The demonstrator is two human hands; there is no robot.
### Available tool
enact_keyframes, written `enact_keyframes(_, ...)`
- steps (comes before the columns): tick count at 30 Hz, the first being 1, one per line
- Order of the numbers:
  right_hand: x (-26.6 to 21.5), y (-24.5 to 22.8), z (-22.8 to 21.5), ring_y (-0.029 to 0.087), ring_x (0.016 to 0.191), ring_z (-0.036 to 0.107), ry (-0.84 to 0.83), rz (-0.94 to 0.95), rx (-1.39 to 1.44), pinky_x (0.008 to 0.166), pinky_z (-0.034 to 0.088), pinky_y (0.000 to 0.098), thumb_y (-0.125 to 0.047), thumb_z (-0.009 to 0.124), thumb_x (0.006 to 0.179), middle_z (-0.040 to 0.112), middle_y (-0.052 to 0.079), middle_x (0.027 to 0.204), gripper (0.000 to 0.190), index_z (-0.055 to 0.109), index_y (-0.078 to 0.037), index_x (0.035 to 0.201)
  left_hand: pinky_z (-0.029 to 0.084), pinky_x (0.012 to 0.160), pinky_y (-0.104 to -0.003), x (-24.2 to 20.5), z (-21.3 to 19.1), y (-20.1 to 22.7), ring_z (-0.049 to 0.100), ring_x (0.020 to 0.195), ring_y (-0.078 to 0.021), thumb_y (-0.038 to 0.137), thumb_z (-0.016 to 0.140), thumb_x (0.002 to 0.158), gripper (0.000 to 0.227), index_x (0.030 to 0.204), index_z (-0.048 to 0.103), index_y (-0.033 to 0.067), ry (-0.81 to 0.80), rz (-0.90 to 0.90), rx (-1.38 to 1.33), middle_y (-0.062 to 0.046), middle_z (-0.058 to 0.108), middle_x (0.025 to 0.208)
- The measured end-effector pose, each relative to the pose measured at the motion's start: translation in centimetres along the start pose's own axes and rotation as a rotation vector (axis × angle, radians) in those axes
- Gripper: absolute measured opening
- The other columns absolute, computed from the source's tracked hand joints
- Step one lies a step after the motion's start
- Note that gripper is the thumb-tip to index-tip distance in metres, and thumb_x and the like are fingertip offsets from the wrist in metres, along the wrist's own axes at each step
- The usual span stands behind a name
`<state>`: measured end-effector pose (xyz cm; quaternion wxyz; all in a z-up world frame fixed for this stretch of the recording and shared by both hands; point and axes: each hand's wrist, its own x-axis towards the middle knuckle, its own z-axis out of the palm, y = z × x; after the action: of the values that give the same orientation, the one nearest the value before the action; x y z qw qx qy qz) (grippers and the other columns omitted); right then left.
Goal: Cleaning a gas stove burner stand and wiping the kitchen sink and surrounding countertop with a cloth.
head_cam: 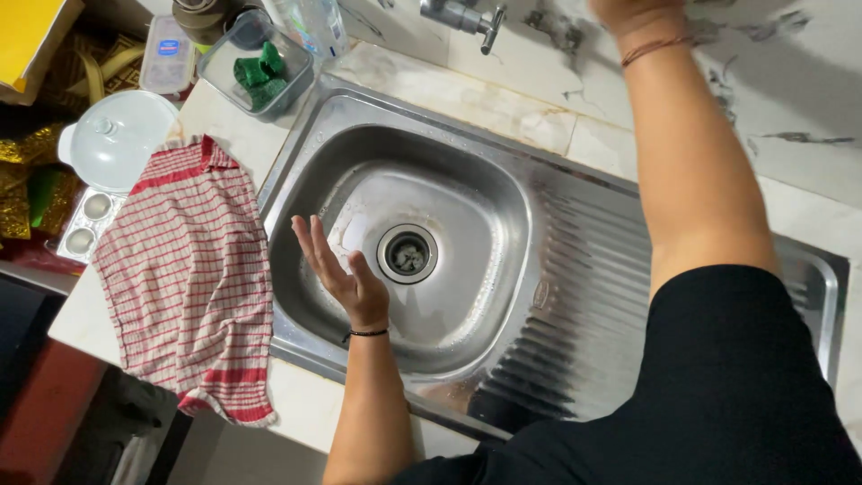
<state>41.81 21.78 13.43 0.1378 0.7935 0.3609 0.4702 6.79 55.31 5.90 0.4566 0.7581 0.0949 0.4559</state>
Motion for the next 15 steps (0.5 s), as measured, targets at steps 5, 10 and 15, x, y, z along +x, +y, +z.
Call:
enact_keyframes(5, -2.5, -6.6, -0.9, 0.015, 0.147, 0.043, -0.027, -0.193, -0.340, 0.127, 0.016, 0.0490, -0.028, 0.061, 0.101, 0.054, -0.008, 0.160, 0.039, 0.068, -0.047, 0.135, 0.027, 0.134, -0.052, 0.2, -0.1, 0.7, 0.028, 0.162, -0.0387, 0.055, 0.040, 0.113, 0.067, 0.156, 0.045, 0.0043, -0.009, -0.018, -0.031, -0.022, 0.030, 0.171)
enact_keyframes(10, -7.2, -5.7, 0.3, 0.014, 0.150, 0.039, -0.222, -0.197, -0.078, 0.131, 0.014, 0.0479, -0.023, 0.058, 0.112, 0.048, -0.010, 0.153, 0.029, 0.066, -0.043, 0.131, 0.025, 0.135, -0.052, -0.3, -0.1, 1.0, 0.026, 0.163, -0.0386, 0.055, 0.039, 0.114, 0.066, 0.155, 0.047, 0.0040, -0.048, -0.035, -0.065, -0.021, 0.030, 0.171)
enact_keyframes(15, -5.2, -3.4, 0.8, 0.027, 0.139, 0.050, -0.036, 0.086, -0.035, 0.116, 0.028, 0.0550, -0.005, 0.056, 0.101, 0.058, 0.000, 0.141, 0.044, 0.065, -0.025, 0.140, 0.024, 0.136, -0.052, -0.1, 0.1, 1.4, 0.026, 0.164, -0.0380, 0.054, 0.039, 0.114, 0.065, 0.155, 0.048, 0.0034, -0.037, -0.030, -0.061, -0.020, 0.031, 0.171)
